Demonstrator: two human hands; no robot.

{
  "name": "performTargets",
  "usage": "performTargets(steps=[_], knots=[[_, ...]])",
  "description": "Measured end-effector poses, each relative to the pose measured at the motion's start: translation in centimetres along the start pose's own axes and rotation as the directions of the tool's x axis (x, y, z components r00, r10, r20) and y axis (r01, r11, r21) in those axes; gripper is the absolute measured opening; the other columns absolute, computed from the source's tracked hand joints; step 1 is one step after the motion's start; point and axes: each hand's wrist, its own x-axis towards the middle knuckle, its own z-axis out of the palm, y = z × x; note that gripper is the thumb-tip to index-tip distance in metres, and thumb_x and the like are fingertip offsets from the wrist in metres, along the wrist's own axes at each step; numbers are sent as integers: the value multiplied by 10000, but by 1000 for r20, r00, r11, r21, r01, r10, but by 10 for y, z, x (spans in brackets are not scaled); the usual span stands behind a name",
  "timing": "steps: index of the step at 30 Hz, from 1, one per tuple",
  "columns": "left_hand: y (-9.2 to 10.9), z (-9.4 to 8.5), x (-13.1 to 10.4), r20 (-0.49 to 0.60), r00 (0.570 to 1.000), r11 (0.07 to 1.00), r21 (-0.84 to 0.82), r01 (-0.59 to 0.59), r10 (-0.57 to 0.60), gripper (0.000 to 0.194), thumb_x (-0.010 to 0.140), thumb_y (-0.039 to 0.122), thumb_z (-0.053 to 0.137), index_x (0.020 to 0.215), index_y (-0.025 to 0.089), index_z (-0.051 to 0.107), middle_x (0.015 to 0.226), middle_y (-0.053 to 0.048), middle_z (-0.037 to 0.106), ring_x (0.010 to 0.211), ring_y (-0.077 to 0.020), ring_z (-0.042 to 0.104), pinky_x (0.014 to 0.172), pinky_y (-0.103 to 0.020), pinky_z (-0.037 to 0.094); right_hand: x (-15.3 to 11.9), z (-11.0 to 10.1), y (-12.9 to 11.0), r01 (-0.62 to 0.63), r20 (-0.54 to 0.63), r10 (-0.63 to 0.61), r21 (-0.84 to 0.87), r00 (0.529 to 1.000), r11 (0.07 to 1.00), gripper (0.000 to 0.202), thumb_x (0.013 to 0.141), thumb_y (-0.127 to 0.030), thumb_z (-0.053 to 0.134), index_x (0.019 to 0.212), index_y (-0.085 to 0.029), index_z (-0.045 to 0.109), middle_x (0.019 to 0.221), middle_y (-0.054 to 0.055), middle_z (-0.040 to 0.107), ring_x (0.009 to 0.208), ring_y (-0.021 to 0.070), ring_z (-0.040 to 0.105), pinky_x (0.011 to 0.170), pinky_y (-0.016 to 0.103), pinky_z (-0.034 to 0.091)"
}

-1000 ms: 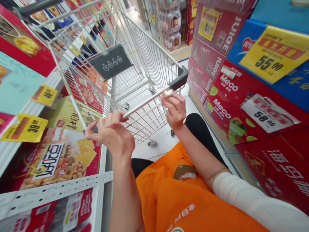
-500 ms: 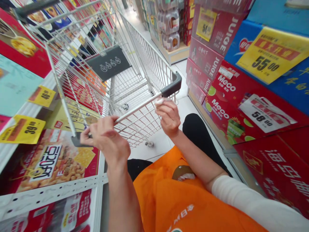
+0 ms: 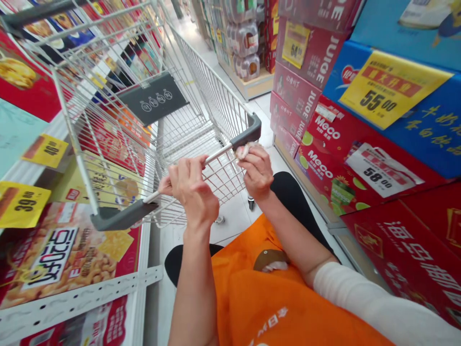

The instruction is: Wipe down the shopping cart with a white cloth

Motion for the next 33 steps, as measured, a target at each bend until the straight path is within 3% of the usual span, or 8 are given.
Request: performTargets(steps=[3,6,10,13,19,23,26,33], knots=[[-9,-12,-5,30,999,995,95,-36,34,916,890,790,-85,1132,348,679,972,-84,647,958,-317,496,1041,-572,183,-5,-1,-23,164,116,-178,125,977,979,281,1023,-193,484,894,-251,727,1045,18,768,1174,144,674,1091,391,581],[-17,-28,-9,48,999,989,144,-20,14,944,888,782,-108,1140,338,687,960,-91,643,961,-329,502,1018,-567,210,-2,-9,-15,271,172,-307,205,936,941,270,1020,-178,489,896,-258,715,1076,0,764,1187,127,655,1098,375,570],[-25,-43,-11,71,997,987,162,-5,-6,970,895,762,-130,1142,327,702,968,-96,662,999,-334,518,1028,-567,219,1,-15,8,119,46,-128,154,991,981,321,1006,-134,468,817,-246,702,996,15,744,1126,170,665,1070,444,582],[-28,-44,-10,45,998,977,210,26,-36,980,893,743,-156,1084,324,710,930,-94,670,987,-314,528,1029,-552,245,-3,-12,-7,-23,54,17,105,998,994,347,1000,-122,463,773,-249,692,939,22,726,1094,189,677,1023,451,604],[-30,-50,-5,59,996,956,290,41,-61,1123,873,676,-273,1071,231,739,929,-101,690,976,-270,536,1008,-503,295,0,-7,-23,113,44,-124,201,991,973,298,1008,-147,485,797,-227,680,960,22,734,1032,164,692,945,380,636],[-31,-56,-4,83,996,963,270,11,-34,805,984,740,145,1166,237,746,1055,-91,724,1056,-265,560,1020,-451,293,11,-22,12,-164,-140,184,145,973,976,304,1001,-102,437,948,-247,698,990,33,705,1077,171,687,1009,395,604],[-31,-50,-1,19,995,951,295,92,-102,491,988,605,442,1062,240,761,969,-73,726,1044,-260,565,1036,-448,273,13,-28,19,-304,-132,323,146,937,942,350,998,-137,405,1233,-229,646,1260,100,639,1182,203,669,1051,436,587],[-31,-39,5,-41,984,929,326,175,-172,408,957,532,468,953,217,727,905,-80,686,1021,-273,532,1032,-488,250,6,-3,-22,-383,76,376,269,923,884,385,1012,-183,381,1360,-234,539,1303,96,663,1288,189,624,1106,390,555]])
